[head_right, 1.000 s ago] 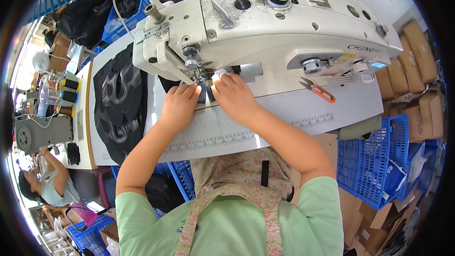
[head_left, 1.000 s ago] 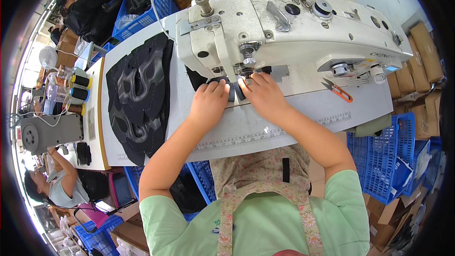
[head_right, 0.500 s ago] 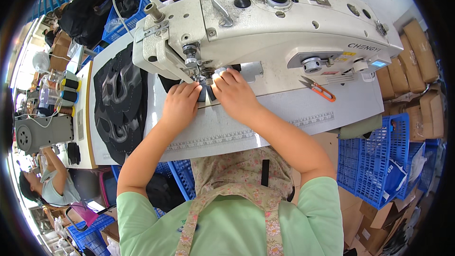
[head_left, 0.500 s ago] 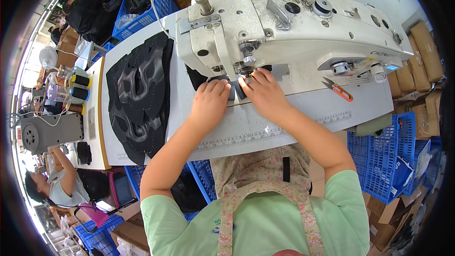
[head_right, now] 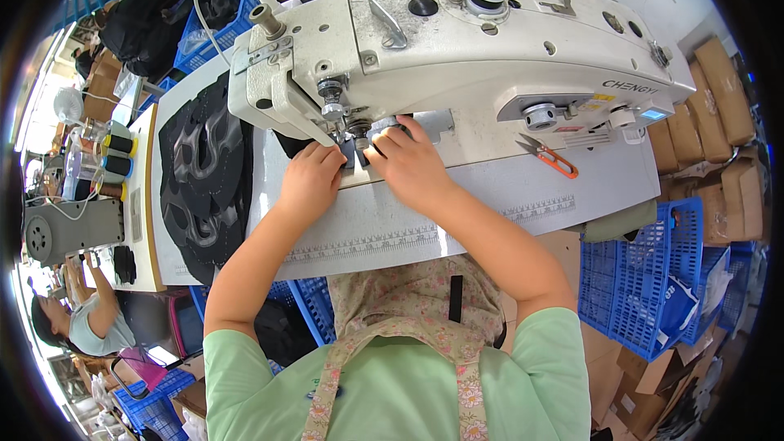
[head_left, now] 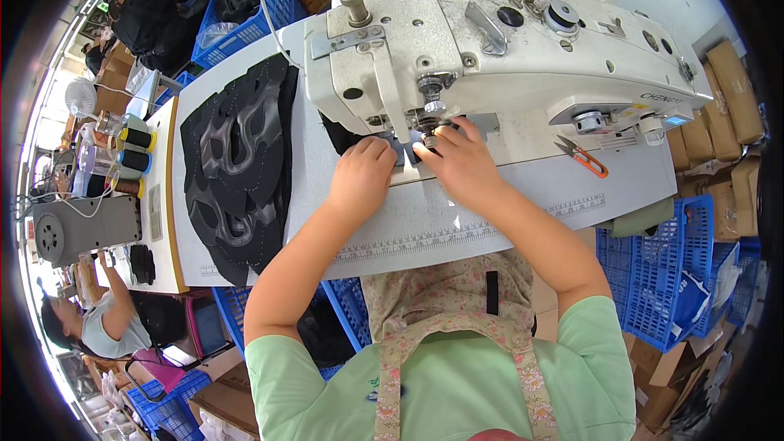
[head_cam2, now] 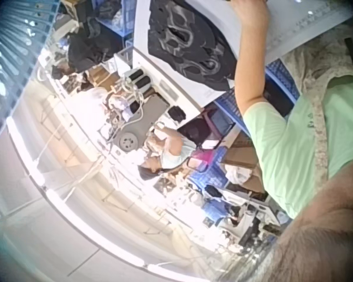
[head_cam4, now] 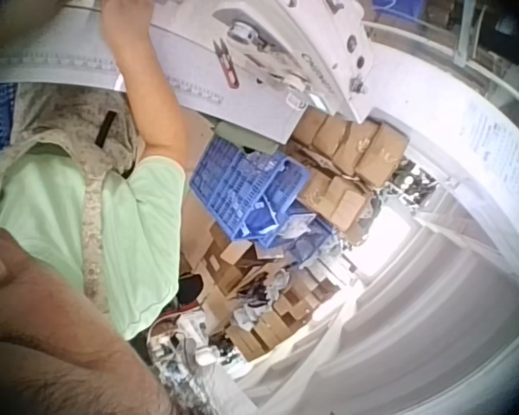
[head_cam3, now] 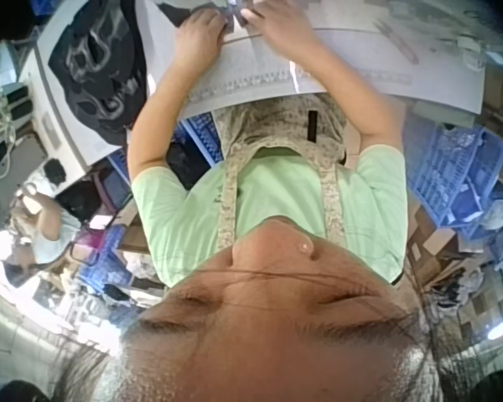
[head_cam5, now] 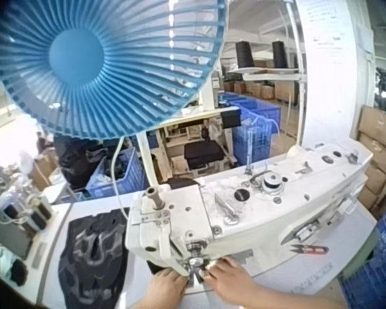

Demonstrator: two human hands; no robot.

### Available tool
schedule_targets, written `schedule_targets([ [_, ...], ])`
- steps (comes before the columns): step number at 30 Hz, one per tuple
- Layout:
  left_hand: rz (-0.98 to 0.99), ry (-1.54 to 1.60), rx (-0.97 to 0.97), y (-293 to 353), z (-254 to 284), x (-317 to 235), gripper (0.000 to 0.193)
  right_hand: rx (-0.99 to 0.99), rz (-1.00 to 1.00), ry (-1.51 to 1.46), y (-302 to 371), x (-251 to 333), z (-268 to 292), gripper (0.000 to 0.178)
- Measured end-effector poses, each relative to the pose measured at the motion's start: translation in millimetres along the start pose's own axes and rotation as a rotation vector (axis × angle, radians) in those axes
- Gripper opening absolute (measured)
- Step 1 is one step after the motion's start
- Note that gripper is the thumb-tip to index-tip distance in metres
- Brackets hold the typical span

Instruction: The person takes black fabric pieces and sews them together using a sewing machine, guiding each piece under the needle to stitch the seams.

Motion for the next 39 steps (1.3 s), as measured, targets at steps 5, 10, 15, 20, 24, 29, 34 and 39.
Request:
schedule_targets([
  [5, -0.041, -0.011, 0.008, 1, -6, 7, 0.013, 0.028, -0.027, -0.029, 0, -1, 0, 0.032],
  [10, -0.047, -0.056, -0.027, 0, -7, 11, 0.014, 0.009, -0.022, -0.039, -1, -5, -3, 0.033],
  [15, -0.049, -0.115, -0.037, -4, -6, 13, 0.013, 0.0, -0.047, -0.079, -2, -11, -6, 0.022],
  [20, -0.052, -0.208, 0.001, -3, -16, 23, 0.015, 0.043, -0.076, -0.104, -5, -13, -10, 0.022],
  [24, -0.043, -0.238, 0.025, -5, -18, 24, 0.015, 0.059, -0.094, -0.11, -6, -15, -11, 0.022],
  [29, -0.029, -0.245, 0.009, -10, -16, 25, 0.01, 0.061, -0.11, -0.095, -7, -17, -15, 0.024],
  [34, 0.123, -0.193, 0.075, -16, -21, 36, 0.009, 0.082, -0.137, -0.094, -10, -16, -15, 0.027],
  [39, 0.126, -0.201, 0.034, -19, -15, 32, 0.011, 0.084, -0.174, -0.129, -10, -19, -13, 0.025],
])
Point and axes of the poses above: each hand's wrist, its own y-axis away from the middle knuckle, its own z-axis out of the back of the hand, x = y × z, the point moved 6 cm from there along -y, towards the middle knuckle
